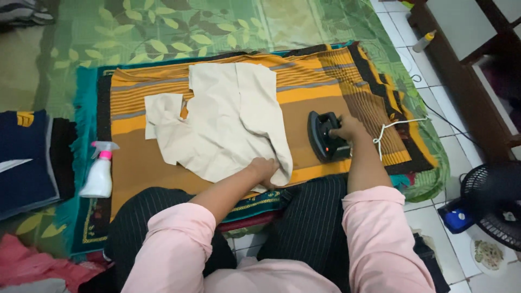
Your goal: The recorder is ironing and folding shirts on a flat surface.
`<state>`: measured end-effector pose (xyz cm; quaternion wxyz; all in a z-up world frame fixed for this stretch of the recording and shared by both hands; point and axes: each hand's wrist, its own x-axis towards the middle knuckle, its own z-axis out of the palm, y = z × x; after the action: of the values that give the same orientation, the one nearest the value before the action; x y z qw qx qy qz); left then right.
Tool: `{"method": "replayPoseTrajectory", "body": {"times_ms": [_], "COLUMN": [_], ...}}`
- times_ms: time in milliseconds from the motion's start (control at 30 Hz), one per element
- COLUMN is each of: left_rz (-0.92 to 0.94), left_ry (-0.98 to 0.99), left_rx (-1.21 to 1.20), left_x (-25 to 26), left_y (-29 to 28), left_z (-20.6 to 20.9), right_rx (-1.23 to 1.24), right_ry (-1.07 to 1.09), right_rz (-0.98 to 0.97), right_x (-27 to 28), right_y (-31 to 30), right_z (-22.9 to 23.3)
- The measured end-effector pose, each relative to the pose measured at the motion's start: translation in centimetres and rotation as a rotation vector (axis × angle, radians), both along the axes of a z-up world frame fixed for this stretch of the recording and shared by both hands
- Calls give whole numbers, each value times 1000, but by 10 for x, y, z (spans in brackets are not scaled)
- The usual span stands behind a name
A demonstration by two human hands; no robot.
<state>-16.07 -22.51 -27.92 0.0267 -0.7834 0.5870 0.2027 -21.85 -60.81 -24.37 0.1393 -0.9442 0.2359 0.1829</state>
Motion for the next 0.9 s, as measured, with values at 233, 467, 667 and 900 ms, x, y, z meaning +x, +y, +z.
{"method": "replayPoseTrajectory", "body": {"times_ms": [233, 467, 667, 900], "left_rz": [-33, 90, 199, 448], "left_ry": [104, 334, 311, 271], "left_rx": [121, 113, -297, -584], "left_x": [31, 70, 146, 146], "left_y": [-18, -3, -6, 18], "left_z": [-23, -22, -74, 58], "right_rx": [247, -81, -26, 52], "right_ry": [-516, -267, -402, -358], "right_rz": [-568, -756, -497, -482], "right_x": [-22, -94, -93, -86], "right_y": [-38, -103, -105, -97], "right_z": [-38, -115, -117, -105]}}
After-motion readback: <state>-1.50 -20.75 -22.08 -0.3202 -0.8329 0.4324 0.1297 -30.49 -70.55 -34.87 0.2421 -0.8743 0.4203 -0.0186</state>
